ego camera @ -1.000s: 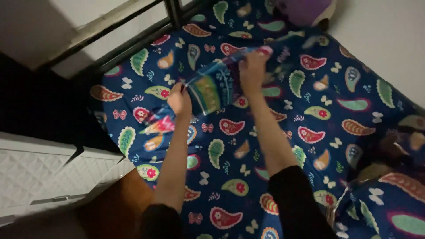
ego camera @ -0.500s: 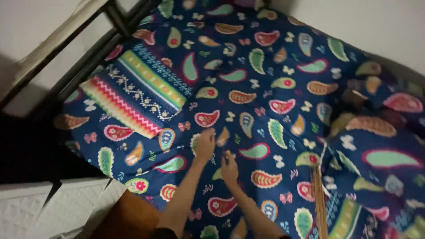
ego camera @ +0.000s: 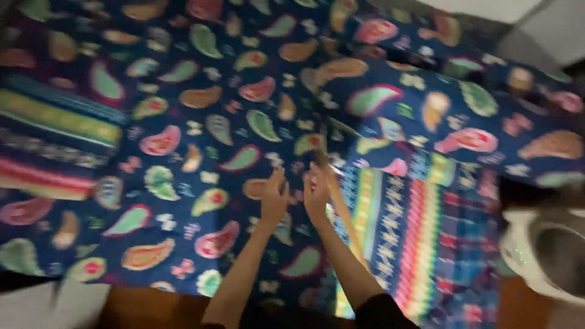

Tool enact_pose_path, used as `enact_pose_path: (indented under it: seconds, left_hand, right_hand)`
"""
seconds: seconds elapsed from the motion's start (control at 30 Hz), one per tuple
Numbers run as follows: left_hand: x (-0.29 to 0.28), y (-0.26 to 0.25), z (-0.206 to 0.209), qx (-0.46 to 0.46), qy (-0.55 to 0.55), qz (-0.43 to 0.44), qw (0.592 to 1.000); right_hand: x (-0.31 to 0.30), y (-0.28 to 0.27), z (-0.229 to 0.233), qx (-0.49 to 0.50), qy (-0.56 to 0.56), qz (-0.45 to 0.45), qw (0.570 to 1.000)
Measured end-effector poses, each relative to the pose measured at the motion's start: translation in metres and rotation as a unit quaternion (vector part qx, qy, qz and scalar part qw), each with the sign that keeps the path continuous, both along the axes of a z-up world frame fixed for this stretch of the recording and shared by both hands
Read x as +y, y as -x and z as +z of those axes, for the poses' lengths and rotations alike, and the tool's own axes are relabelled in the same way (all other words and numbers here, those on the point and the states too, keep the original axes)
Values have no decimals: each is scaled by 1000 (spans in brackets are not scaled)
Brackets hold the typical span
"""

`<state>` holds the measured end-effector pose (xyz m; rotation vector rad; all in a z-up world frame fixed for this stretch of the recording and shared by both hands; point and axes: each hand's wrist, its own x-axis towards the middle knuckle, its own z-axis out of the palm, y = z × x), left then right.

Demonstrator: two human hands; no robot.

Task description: The person folds a large patterned bedsheet on a bed using a broom to assist with alignment. They fold the sheet in half, smooth it, and then fold it again into a smaller rectangle.

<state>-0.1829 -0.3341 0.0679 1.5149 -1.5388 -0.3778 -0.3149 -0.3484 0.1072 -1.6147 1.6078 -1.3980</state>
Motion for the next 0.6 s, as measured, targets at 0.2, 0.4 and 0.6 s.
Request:
enact_pose_path:
  seconds: [0.2, 0.4, 0.6]
  left_hand:
    - [-43, 175, 2, -42, 23, -37, 998]
    - [-148, 288, 31, 16, -47, -108, 993]
    - [-290, 353, 14, -271, 2, -94, 958]
  right_hand:
    - [-31, 269, -37, 100, 49, -67, 992]
    - [-124, 467, -37, 248, 162, -115, 948]
    - [-245, 561, -74, 382, 73, -130, 912]
